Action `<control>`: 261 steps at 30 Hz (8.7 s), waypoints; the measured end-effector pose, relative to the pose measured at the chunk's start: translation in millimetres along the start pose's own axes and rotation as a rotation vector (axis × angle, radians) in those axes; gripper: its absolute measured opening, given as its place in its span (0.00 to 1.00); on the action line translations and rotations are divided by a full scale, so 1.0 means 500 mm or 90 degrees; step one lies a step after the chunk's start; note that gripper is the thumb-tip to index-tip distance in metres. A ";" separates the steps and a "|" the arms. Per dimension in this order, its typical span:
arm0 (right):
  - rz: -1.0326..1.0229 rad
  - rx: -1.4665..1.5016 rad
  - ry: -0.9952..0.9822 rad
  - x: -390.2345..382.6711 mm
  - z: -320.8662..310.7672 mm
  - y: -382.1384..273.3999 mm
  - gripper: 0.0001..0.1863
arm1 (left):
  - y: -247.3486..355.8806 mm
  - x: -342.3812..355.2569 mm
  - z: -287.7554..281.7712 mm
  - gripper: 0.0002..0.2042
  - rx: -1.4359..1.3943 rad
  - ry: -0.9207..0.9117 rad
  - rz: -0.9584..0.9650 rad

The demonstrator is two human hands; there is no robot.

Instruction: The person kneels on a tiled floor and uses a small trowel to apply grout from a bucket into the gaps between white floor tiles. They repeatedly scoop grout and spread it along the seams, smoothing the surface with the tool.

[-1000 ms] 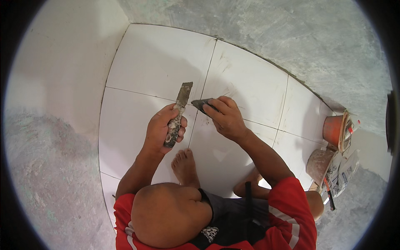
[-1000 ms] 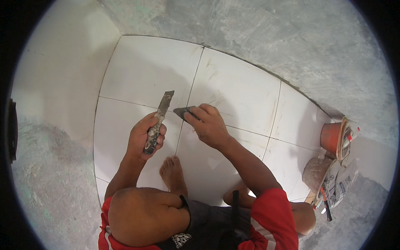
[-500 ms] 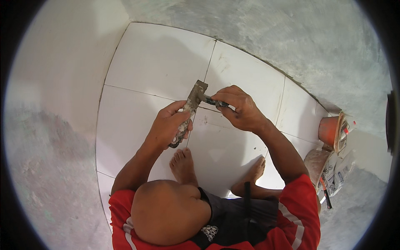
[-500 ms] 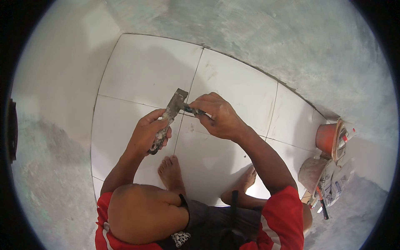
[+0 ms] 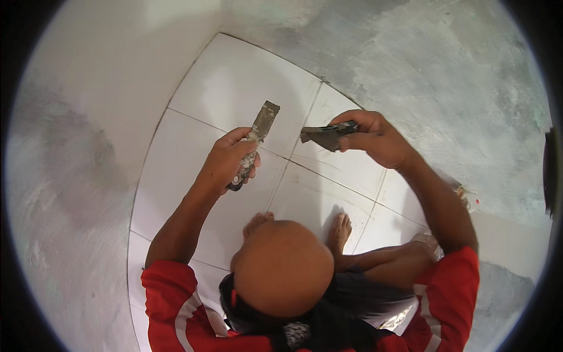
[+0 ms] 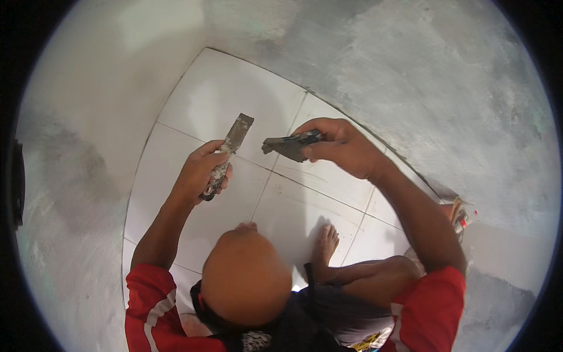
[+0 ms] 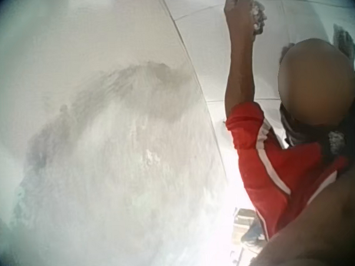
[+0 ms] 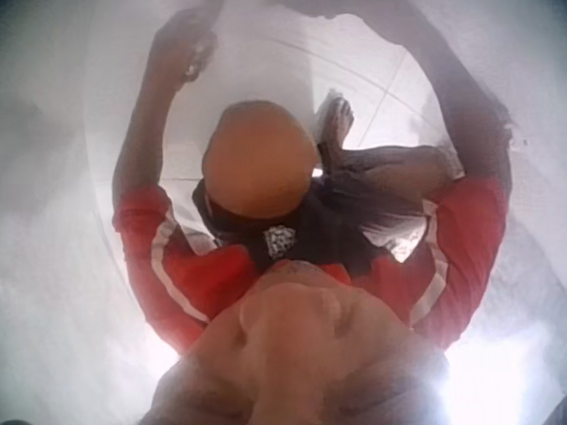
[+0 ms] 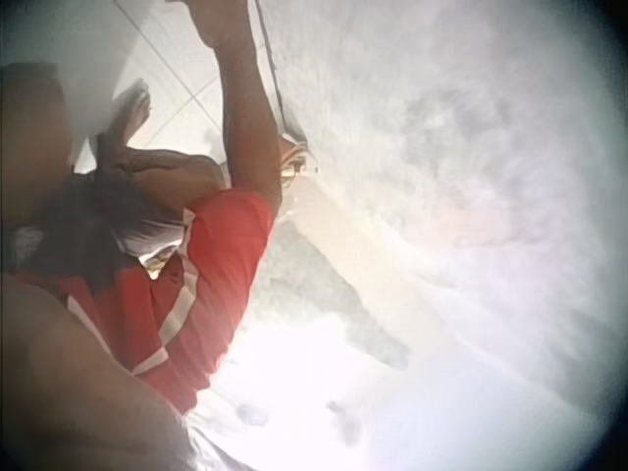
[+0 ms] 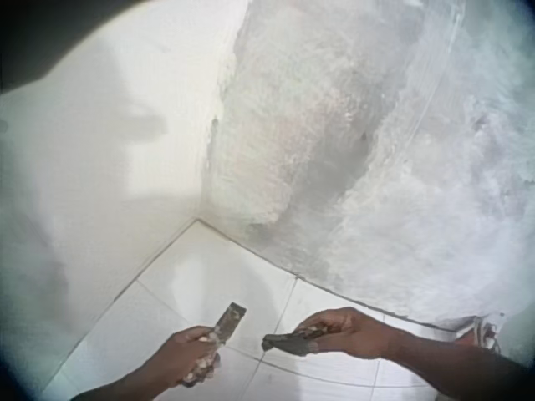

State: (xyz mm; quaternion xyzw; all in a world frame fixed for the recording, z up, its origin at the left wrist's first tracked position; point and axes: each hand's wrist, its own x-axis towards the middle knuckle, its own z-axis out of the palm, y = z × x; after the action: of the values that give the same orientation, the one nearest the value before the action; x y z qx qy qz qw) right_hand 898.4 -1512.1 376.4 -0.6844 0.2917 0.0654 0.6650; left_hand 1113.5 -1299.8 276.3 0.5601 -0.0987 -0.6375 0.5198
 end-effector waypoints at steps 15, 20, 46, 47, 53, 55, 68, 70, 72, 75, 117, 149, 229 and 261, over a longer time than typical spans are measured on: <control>0.001 0.241 -0.316 0.299 -0.379 0.332 0.23 | -0.069 -0.102 0.202 0.17 0.277 0.480 -0.124; 0.043 0.229 -0.431 0.480 -0.516 0.449 0.22 | -0.210 -0.170 0.440 0.17 0.064 0.816 -0.231; 0.116 0.030 -0.486 0.512 -0.524 0.485 0.20 | -0.834 0.023 0.413 0.11 0.392 0.589 -0.502; 0.103 0.039 -0.501 0.510 -0.514 0.483 0.20 | -0.834 0.015 0.414 0.11 0.388 0.609 -0.505; 0.112 -0.019 -0.497 0.517 -0.471 0.476 0.20 | -0.844 0.029 0.403 0.09 0.338 0.526 -0.484; 0.123 -0.032 -0.495 0.515 -0.461 0.479 0.20 | -0.847 0.033 0.408 0.09 0.314 0.575 -0.471; 0.132 -0.028 -0.485 0.517 -0.435 0.490 0.19 | -0.774 0.049 0.427 0.13 0.305 0.639 -0.408; 0.141 -0.032 -0.456 0.518 -0.434 0.492 0.20 | -0.782 0.059 0.416 0.14 0.315 0.640 -0.374; 0.146 -0.037 -0.437 0.518 -0.434 0.495 0.21 | -0.796 0.062 0.411 0.16 0.321 0.630 -0.348; 0.150 -0.042 -0.425 0.517 -0.437 0.501 0.21 | -0.813 0.068 0.404 0.21 0.285 0.647 -0.282; 0.195 0.253 -0.572 0.532 -0.548 0.509 0.14 | -0.136 -0.009 0.618 0.17 -0.057 0.579 0.379; 0.229 0.201 -0.465 0.493 -0.447 0.504 0.06 | -0.064 0.182 0.519 0.13 -0.104 0.462 0.454; -0.455 -0.139 0.237 0.236 -0.748 0.375 0.15 | 0.235 0.569 0.652 0.15 0.367 0.184 -0.077; -0.076 0.574 0.275 0.209 -0.847 0.628 0.13 | 0.185 0.634 0.525 0.16 0.363 0.118 -0.132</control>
State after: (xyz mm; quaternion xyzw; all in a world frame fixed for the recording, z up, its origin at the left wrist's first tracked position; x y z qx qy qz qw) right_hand 705.0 -1929.5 97.8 -0.3423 0.3820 -0.2487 0.8216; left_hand 1003.3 -1705.5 240.6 0.7459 -0.1681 -0.5800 0.2812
